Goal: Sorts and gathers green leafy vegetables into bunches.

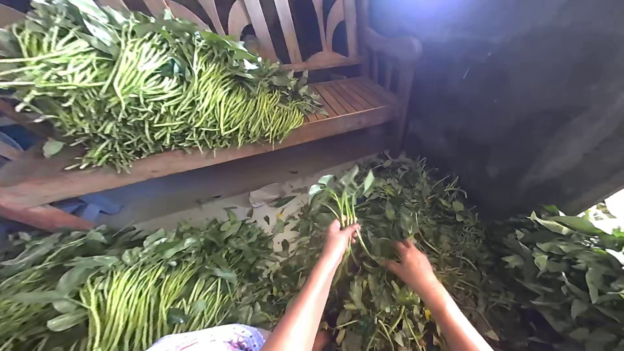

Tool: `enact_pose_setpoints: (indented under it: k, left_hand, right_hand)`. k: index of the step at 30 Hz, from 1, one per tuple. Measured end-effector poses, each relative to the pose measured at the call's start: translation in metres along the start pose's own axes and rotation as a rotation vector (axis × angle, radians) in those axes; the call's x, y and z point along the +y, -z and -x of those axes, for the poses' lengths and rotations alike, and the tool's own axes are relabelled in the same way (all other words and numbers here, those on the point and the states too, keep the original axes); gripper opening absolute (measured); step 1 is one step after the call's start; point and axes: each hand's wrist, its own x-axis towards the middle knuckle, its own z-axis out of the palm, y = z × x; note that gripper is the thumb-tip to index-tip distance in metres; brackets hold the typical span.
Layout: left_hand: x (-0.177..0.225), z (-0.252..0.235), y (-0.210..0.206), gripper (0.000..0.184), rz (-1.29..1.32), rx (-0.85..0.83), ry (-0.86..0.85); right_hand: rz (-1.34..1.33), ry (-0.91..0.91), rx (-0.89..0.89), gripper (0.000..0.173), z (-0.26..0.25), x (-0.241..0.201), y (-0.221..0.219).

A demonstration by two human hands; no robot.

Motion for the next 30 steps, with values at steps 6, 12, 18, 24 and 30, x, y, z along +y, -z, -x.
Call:
enact_pose_setpoints:
  k: [6, 12, 18, 24, 30]
  left_hand:
    - [0.000, 0.006, -0.005, 0.027, 0.136, -0.021, 0.055]
    - [-0.028, -0.009, 0.003, 0.018, 0.330, 0.216, 0.289]
    - [-0.054, -0.023, 0.025, 0.019, 0.387, 0.248, 0.363]
    - [-0.042, -0.007, 0.007, 0.031, 0.162, -0.019, 0.228]
    - [-0.042, 0.010, -0.023, 0.031, 0.135, -0.160, 0.206]
  right_hand:
    - [0.041, 0.139, -0.155, 0.034, 0.002, 0.005, -0.036]
    - [-0.295, 0.146, 0.074, 0.032, 0.014, 0.004, -0.045]
    - [-0.471, -0.015, -0.263, 0.031, 0.020, 0.014, -0.028]
    - [0.043, -0.100, -0.245, 0.066, 0.016, 0.001, -0.031]
    - [-0.233, 0.032, 0.019, 0.041, 0.010, 0.001, -0.059]
